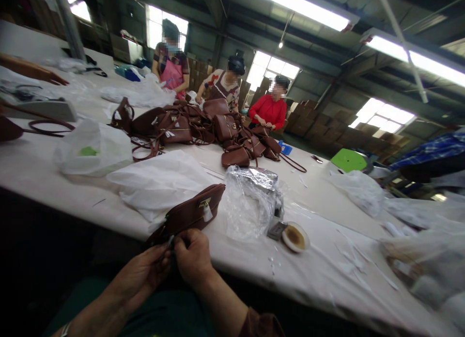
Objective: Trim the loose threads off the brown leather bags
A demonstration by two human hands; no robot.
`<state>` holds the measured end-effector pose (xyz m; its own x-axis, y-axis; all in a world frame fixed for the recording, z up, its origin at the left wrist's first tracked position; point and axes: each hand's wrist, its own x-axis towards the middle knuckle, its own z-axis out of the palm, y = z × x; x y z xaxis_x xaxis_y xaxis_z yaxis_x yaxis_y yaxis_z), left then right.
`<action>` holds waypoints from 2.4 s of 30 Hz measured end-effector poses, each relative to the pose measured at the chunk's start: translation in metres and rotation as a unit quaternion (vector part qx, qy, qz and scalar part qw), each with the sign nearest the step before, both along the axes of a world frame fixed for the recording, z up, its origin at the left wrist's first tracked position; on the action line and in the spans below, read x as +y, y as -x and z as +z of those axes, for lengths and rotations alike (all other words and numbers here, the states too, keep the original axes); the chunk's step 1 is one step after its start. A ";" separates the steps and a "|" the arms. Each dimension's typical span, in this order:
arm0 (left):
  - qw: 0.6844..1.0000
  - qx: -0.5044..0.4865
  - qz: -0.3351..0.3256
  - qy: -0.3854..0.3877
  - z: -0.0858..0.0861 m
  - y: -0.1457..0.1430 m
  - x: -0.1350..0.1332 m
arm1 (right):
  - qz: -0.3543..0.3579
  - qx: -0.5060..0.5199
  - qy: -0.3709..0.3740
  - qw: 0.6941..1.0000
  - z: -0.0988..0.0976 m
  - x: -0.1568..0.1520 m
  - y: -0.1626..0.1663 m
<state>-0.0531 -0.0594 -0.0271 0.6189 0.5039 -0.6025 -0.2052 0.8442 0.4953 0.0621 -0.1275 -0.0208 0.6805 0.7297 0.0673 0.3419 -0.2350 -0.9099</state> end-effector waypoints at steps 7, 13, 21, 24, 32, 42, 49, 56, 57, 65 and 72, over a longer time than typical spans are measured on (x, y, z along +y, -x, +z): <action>0.999 0.000 0.014 0.036 0.001 -0.003 -0.002 | -0.026 0.157 -0.008 0.987 -0.006 0.003 0.004; 0.997 0.020 -0.004 0.072 0.007 -0.002 -0.002 | 0.000 0.422 -0.038 0.906 -0.006 0.009 0.002; 0.997 0.028 -0.037 0.064 0.012 -0.001 0.000 | 0.078 0.529 -0.007 0.845 -0.013 0.011 -0.005; 0.998 0.029 -0.031 0.048 0.010 0.000 0.000 | 0.046 0.503 -0.018 0.863 -0.019 0.011 -0.004; 1.000 0.010 -0.025 0.010 -0.002 -0.002 -0.001 | 0.025 0.382 -0.077 0.921 -0.009 0.000 0.003; 0.955 0.145 -0.065 -0.250 -0.008 0.011 0.007 | -0.009 0.163 -0.027 0.986 -0.013 0.013 0.005; 0.873 0.227 -0.024 -0.431 -0.014 0.009 0.016 | 0.022 -0.012 -0.036 0.999 -0.011 0.011 0.005; 0.893 0.234 -0.031 -0.383 -0.018 -0.005 0.018 | 0.040 -0.041 -0.032 0.998 -0.008 -0.001 0.009; 0.906 0.215 -0.030 -0.363 -0.018 -0.005 0.019 | 0.039 -0.042 -0.029 0.998 -0.008 -0.003 0.009; 0.918 0.173 -0.117 -0.337 0.000 -0.006 0.030 | 0.021 -0.048 -0.004 0.999 -0.012 -0.002 0.001; 0.969 0.116 -0.090 -0.200 0.019 0.004 0.019 | 0.050 -0.060 -0.059 0.995 -0.025 -0.010 0.002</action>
<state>-0.0567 -0.0402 -0.0085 0.5892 0.6228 -0.5147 0.0830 0.5870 0.8053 0.0606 -0.1378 -0.0461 0.5870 0.7754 0.2329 0.4654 -0.0878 -0.8807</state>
